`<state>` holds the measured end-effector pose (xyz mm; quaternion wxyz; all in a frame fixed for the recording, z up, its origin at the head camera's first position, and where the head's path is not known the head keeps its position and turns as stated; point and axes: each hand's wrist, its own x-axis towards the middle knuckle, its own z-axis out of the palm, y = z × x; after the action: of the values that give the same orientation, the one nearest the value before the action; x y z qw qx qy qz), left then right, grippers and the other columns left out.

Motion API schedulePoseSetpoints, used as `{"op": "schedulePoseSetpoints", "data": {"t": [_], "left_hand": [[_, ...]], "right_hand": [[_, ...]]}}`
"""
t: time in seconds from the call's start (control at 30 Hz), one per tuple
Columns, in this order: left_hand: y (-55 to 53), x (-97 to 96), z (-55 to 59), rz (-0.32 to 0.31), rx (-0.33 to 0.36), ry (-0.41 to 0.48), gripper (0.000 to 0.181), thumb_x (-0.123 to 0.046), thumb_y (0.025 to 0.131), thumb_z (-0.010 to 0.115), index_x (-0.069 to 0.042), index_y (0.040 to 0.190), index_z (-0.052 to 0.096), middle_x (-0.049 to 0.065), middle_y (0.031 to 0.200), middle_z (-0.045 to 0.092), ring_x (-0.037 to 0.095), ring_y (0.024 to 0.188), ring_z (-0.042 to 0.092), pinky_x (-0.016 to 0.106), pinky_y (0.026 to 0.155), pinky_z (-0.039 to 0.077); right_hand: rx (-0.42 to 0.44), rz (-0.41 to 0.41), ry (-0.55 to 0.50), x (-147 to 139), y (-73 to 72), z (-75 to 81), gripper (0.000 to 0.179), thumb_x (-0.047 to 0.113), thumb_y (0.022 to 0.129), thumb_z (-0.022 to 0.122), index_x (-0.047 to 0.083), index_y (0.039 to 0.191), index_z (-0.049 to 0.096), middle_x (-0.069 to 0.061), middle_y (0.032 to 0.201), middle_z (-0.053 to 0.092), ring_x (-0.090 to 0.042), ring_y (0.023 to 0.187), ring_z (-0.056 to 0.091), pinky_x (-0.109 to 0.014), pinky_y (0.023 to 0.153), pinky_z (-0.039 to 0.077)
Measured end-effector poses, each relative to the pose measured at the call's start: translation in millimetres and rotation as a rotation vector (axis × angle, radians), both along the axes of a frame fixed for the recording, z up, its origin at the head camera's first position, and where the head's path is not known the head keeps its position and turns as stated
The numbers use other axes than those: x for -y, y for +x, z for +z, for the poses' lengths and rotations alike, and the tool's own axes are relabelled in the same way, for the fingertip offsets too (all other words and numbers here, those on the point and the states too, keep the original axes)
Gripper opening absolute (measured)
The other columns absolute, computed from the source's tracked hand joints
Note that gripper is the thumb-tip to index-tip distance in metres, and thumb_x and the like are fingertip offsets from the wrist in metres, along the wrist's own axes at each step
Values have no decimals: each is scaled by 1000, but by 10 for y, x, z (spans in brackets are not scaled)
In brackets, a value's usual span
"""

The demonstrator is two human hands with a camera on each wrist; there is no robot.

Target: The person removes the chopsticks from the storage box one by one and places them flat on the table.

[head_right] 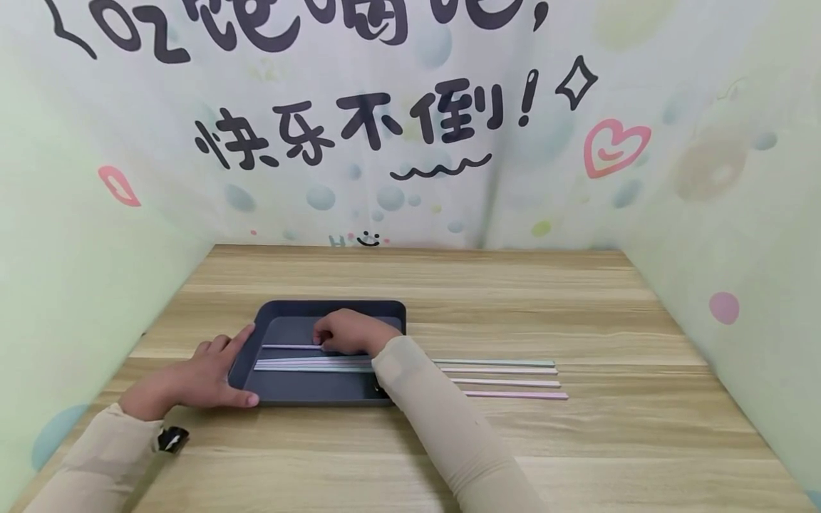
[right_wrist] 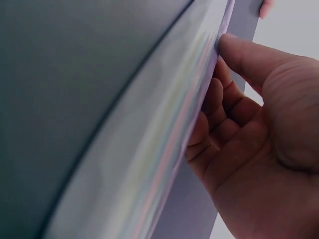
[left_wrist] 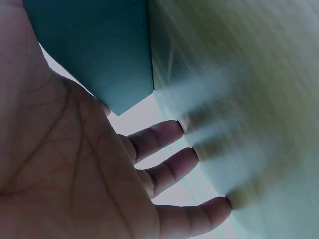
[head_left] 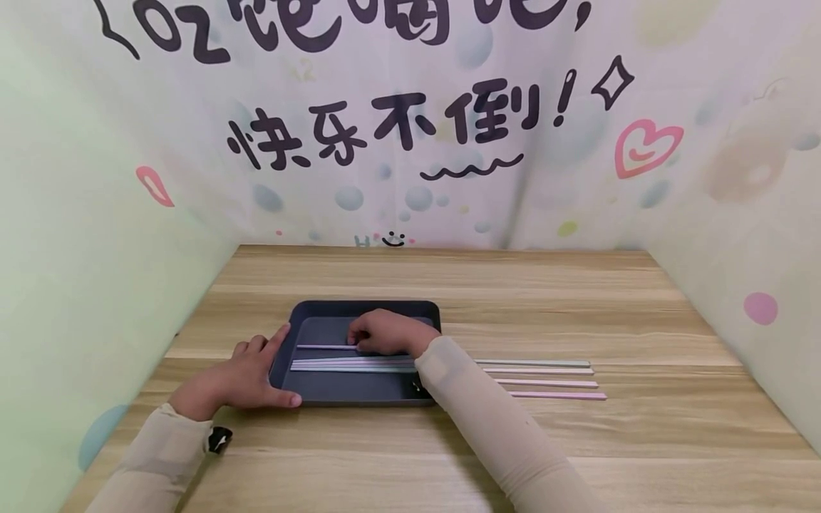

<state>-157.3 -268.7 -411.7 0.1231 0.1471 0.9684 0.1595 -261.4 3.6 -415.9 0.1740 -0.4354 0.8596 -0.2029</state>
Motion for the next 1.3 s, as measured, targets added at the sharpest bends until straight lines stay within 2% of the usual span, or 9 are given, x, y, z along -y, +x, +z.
{"op": "schedulePoseSetpoints", "data": {"t": [0.23, 0.47, 0.7, 0.83, 1.07, 1.3], "left_hand": [[2, -12, 35, 8, 33, -3, 135, -79, 65, 72, -4, 157, 9, 34, 131, 36, 52, 117, 35, 63, 87, 44], [-32, 17, -42, 30, 31, -3, 136, -80, 64, 72, -3, 157, 9, 34, 134, 35, 50, 119, 34, 64, 89, 43], [-42, 17, -60, 34, 30, 8, 137, -81, 63, 72, -4, 157, 9, 34, 132, 35, 50, 118, 33, 65, 88, 43], [-37, 8, -32, 32, 32, -6, 137, -80, 63, 72, -3, 157, 9, 33, 133, 35, 50, 118, 33, 64, 88, 43], [9, -60, 115, 20, 75, -42, 131, -68, 69, 79, -1, 156, 7, 35, 132, 35, 52, 117, 34, 64, 86, 45], [35, -74, 133, 8, 55, -29, 130, -66, 70, 79, 2, 155, 10, 34, 129, 37, 51, 115, 35, 63, 88, 44]], "right_hand": [[25, -15, 13, 9, -3, 13, 8, 11, 94, 69, 15, 101, 68, 5, 83, 57, -10, 77, 52, -23, 72, 42], [15, -6, 21, 15, -1, 14, 11, 8, 95, 66, 14, 103, 67, 4, 80, 54, -10, 76, 51, -22, 71, 41], [29, -13, 4, 4, -2, 36, 9, 9, 96, 64, 15, 103, 68, 4, 77, 55, -10, 71, 52, -23, 68, 42], [26, -7, -4, -6, -11, 79, 10, 10, 97, 64, 15, 104, 68, 3, 78, 56, -10, 71, 52, -24, 68, 43], [40, 5, -29, -24, -25, 151, 10, 10, 97, 62, 15, 105, 67, 3, 81, 56, -10, 73, 52, -24, 67, 43], [57, 8, -84, -67, -29, 268, 14, 7, 95, 62, 14, 105, 68, 4, 85, 59, -12, 76, 54, -24, 66, 45]]}}
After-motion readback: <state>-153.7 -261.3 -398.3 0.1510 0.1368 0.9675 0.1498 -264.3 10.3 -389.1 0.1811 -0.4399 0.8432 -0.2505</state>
